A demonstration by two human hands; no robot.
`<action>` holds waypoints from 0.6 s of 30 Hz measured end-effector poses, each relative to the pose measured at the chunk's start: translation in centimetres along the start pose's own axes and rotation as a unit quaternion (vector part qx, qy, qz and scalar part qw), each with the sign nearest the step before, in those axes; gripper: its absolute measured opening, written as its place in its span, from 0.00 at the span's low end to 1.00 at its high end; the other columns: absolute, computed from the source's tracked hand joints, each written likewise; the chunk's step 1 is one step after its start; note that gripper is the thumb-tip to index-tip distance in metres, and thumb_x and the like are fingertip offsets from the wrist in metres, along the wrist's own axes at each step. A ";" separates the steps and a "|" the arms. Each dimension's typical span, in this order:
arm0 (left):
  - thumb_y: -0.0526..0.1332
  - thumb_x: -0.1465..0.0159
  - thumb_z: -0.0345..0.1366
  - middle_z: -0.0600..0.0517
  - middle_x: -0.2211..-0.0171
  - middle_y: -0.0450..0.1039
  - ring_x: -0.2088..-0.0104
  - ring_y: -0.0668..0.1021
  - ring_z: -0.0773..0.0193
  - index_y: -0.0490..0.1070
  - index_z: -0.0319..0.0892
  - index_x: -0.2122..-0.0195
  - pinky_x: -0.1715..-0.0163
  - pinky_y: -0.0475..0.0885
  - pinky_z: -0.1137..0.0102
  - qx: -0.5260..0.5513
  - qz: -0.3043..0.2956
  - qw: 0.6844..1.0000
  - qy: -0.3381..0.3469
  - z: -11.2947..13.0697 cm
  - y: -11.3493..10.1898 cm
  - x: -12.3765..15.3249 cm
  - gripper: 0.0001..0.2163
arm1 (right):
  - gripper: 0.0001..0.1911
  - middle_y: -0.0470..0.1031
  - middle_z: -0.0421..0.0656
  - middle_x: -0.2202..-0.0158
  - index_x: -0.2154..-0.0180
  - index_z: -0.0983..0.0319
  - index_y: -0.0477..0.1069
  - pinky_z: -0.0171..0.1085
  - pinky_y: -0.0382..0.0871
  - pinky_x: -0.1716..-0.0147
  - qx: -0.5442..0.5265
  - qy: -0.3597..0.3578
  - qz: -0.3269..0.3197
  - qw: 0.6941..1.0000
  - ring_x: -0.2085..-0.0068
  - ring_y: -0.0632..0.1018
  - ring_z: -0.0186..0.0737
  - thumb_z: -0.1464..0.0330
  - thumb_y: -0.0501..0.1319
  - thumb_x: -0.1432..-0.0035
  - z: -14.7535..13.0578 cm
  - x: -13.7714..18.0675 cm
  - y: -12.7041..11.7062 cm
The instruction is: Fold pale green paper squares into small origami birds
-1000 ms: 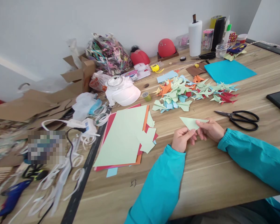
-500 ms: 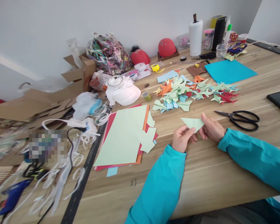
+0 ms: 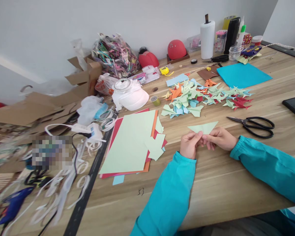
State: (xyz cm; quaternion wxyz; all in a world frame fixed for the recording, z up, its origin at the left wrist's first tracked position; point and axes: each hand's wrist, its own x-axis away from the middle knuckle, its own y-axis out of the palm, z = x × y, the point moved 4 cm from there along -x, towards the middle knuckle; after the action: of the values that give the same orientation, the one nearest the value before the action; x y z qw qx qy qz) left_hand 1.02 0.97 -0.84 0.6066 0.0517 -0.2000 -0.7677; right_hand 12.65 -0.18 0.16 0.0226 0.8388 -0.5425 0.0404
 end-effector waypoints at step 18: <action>0.65 0.51 0.42 0.57 0.87 0.62 0.85 0.66 0.72 0.70 0.38 0.75 0.86 0.59 0.76 0.113 0.078 0.990 -0.020 -0.1 -0.9 -0.6 0.12 | 0.19 0.69 0.40 0.90 0.83 0.67 0.71 0.26 0.57 0.90 -0.040 0.051 -0.019 0.998 0.89 0.65 0.26 0.58 0.63 0.54 -0.2 0.4 -0.3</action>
State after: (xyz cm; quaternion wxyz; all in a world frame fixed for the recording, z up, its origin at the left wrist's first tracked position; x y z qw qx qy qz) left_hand 0.44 1.71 -1.39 0.6510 0.0881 -0.3010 -0.6912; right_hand 13.02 -0.41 0.37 0.0845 0.8444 -0.5256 0.0607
